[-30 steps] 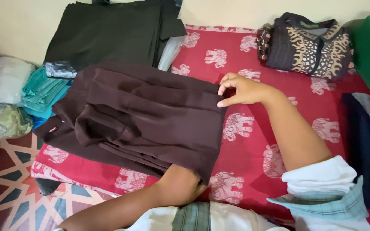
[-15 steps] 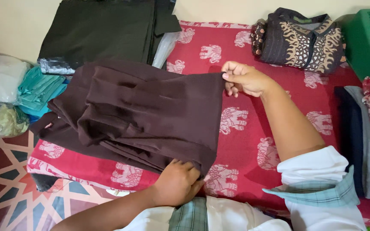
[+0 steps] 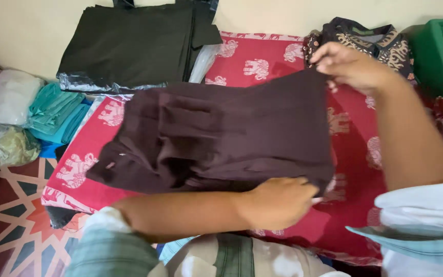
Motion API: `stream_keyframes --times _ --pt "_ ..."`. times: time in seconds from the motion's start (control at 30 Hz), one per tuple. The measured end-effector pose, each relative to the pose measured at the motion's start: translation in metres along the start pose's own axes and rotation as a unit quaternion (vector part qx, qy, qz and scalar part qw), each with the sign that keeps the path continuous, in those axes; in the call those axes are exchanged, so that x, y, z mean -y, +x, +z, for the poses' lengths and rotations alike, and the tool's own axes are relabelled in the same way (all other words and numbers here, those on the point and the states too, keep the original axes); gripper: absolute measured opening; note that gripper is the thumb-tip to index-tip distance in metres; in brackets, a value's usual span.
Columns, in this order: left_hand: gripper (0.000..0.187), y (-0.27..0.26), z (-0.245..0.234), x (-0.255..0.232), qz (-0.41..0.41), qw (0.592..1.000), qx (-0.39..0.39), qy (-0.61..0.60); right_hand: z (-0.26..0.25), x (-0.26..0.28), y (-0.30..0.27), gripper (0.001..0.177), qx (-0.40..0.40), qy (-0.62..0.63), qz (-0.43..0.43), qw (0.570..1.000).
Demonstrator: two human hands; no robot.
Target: Folding a pair of dark brown pants on a table with a patterned red cloth.
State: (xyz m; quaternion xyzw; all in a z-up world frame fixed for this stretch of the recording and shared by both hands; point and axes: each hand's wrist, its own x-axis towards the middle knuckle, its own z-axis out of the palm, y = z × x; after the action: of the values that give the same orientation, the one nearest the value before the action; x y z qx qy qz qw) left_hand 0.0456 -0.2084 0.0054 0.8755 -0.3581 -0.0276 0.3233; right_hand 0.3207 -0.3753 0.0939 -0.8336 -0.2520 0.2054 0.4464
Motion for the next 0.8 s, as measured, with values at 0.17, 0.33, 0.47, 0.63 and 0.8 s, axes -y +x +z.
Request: stream_keyframes --times 0.17,0.33,0.47,0.63,0.8 --pt "0.021 0.081 0.056 -0.009 0.175 0.978 -0.113 -0.022 -0.063 -0.032 -0.028 0.03 -0.018 -0.023 0.047 0.998" --pt "0.026 0.165 0.123 -0.015 0.078 0.988 0.001 -0.137 -0.095 -0.081 -0.045 0.031 -0.03 -0.31 0.216 0.925" --pt "0.039 0.166 0.183 -0.02 0.111 0.986 -0.045 -0.116 -0.103 -0.133 -0.041 0.033 -0.02 -0.274 0.24 0.931" --pt "0.058 0.121 0.164 -0.055 0.077 0.99 0.083 0.082 -0.071 -0.107 -0.047 0.039 -0.043 -0.24 0.265 0.933" --pt "0.038 0.036 0.024 -0.045 0.169 0.97 0.165 -0.056 -0.083 -0.144 -0.043 0.026 -0.123 -0.255 0.145 0.948"
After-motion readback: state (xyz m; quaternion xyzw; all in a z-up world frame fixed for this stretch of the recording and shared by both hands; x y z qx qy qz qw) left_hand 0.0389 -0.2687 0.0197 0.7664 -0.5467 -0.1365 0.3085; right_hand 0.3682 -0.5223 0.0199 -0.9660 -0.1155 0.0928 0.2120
